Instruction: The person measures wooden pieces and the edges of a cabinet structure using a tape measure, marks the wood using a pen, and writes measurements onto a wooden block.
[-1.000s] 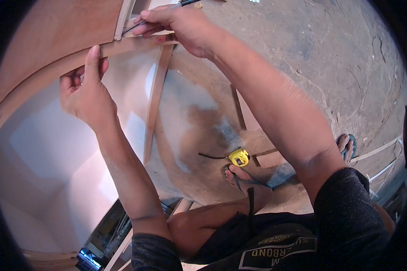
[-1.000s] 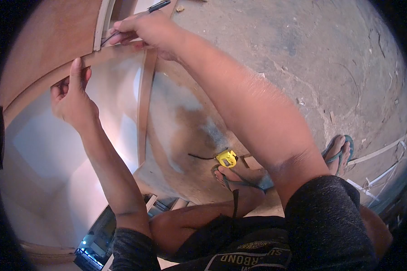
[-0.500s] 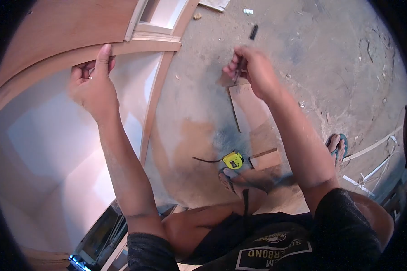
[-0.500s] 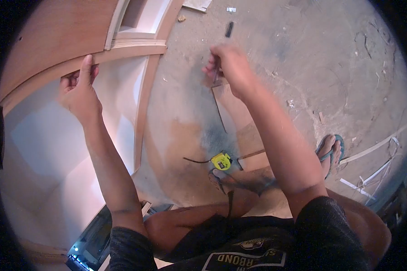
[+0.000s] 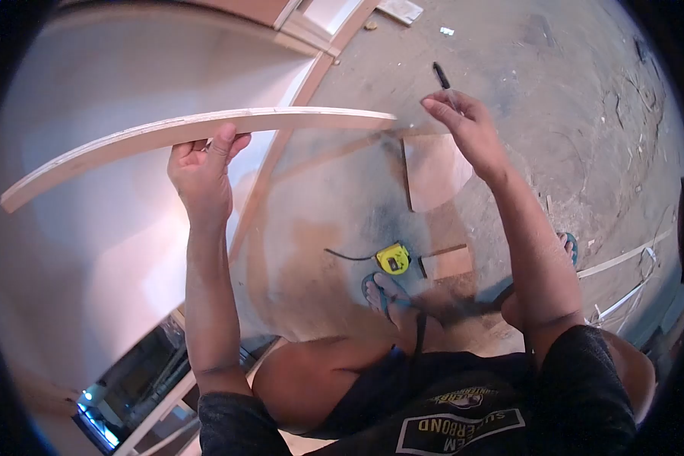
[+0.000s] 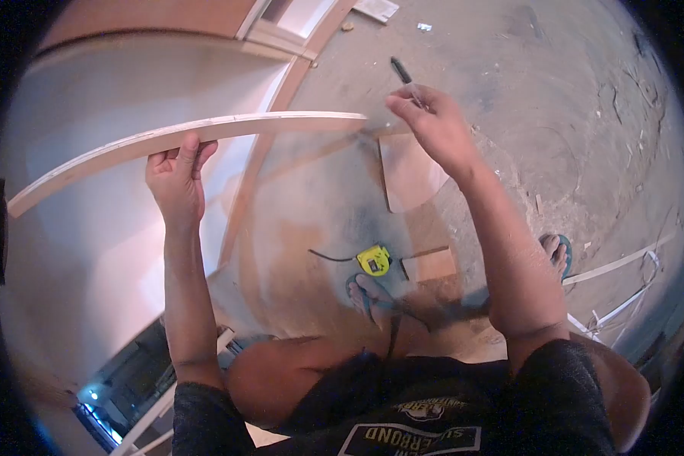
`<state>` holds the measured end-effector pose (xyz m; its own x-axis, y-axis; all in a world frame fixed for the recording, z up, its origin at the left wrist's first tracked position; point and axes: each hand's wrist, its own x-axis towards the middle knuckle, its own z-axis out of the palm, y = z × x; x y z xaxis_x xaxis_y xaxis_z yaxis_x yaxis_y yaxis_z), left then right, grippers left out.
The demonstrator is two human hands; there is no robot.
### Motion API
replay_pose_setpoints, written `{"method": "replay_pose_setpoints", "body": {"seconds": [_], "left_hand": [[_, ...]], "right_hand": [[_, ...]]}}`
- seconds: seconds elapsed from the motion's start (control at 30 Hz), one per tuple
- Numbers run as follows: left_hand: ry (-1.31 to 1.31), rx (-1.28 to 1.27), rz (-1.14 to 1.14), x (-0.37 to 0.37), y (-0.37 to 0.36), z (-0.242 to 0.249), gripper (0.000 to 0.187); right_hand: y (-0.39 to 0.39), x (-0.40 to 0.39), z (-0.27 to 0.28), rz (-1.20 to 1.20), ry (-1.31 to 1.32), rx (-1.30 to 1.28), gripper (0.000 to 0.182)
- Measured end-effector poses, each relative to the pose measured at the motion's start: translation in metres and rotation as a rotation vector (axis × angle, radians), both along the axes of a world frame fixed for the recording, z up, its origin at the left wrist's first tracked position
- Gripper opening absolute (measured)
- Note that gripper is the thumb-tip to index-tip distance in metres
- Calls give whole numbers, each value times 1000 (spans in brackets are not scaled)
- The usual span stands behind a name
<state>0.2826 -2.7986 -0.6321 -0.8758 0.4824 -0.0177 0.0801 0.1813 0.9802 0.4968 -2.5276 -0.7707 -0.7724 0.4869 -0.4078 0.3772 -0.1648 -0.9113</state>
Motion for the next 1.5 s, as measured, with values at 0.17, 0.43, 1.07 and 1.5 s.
{"method": "replay_pose_setpoints", "body": {"seconds": [0.17, 0.43, 1.07, 1.5], "left_hand": [[-324, 239, 103, 53, -62, -33, 23], [-1001, 371, 310, 174, -116, -167, 27], [290, -737, -414, 283, -92, -184, 64], [-1059, -78, -481, 212, -89, -123, 55]], "right_hand": [[-22, 1, 11, 431, 158, 146, 43], [2, 41, -14, 763, -45, 534, 32], [17, 77, -44, 744, -248, 413, 36], [-96, 95, 10, 901, 103, 300, 37]]}}
